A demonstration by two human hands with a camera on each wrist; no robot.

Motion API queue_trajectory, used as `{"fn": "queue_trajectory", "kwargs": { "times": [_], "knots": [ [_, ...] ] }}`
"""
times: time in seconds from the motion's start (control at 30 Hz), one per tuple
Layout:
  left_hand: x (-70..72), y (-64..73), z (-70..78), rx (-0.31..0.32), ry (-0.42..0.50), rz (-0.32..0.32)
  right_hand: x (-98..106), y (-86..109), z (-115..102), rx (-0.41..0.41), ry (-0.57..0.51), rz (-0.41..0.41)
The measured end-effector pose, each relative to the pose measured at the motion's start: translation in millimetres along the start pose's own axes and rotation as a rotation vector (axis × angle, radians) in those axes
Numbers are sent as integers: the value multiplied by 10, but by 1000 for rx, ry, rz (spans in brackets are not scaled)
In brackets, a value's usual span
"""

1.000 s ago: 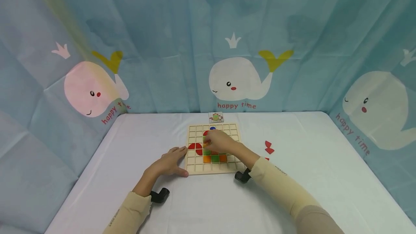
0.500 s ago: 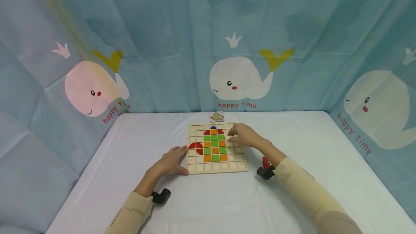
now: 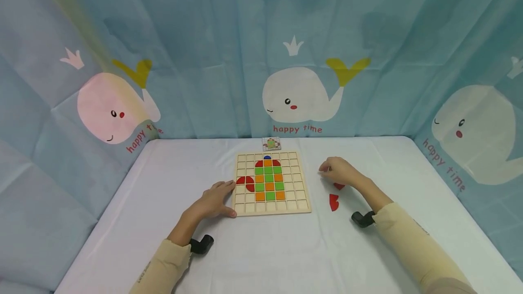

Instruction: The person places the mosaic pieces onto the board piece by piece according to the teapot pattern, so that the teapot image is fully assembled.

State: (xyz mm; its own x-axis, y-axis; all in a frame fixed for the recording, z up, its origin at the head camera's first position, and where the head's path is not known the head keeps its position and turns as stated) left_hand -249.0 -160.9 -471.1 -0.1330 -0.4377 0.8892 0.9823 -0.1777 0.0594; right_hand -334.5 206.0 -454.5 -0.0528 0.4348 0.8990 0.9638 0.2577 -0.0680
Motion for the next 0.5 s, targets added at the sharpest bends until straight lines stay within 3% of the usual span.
{"fn": "queue_trajectory", "kwargs": {
  "times": [0.17,0.5],
  "knots": [
    [5,0,2,1,2,1,16,65,174,-36,1,-33],
    [16,6,3,-8,-1,-3,88,153,347,-12,30,-30]
  ]
}}
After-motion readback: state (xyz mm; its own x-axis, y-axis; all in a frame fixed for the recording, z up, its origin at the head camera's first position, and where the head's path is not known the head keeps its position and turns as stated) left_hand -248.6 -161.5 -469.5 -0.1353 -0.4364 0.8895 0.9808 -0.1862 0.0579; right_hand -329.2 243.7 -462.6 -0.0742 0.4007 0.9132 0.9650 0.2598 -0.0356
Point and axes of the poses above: each hand's wrist, its own y-axis away from the middle knuckle, its own x-axis out of the back of the hand, z = x × y, the point moved 5 cm from there along -y, towards the middle knuckle, and after that the axes turned 13 degrees about z, right-handed, at the moved point
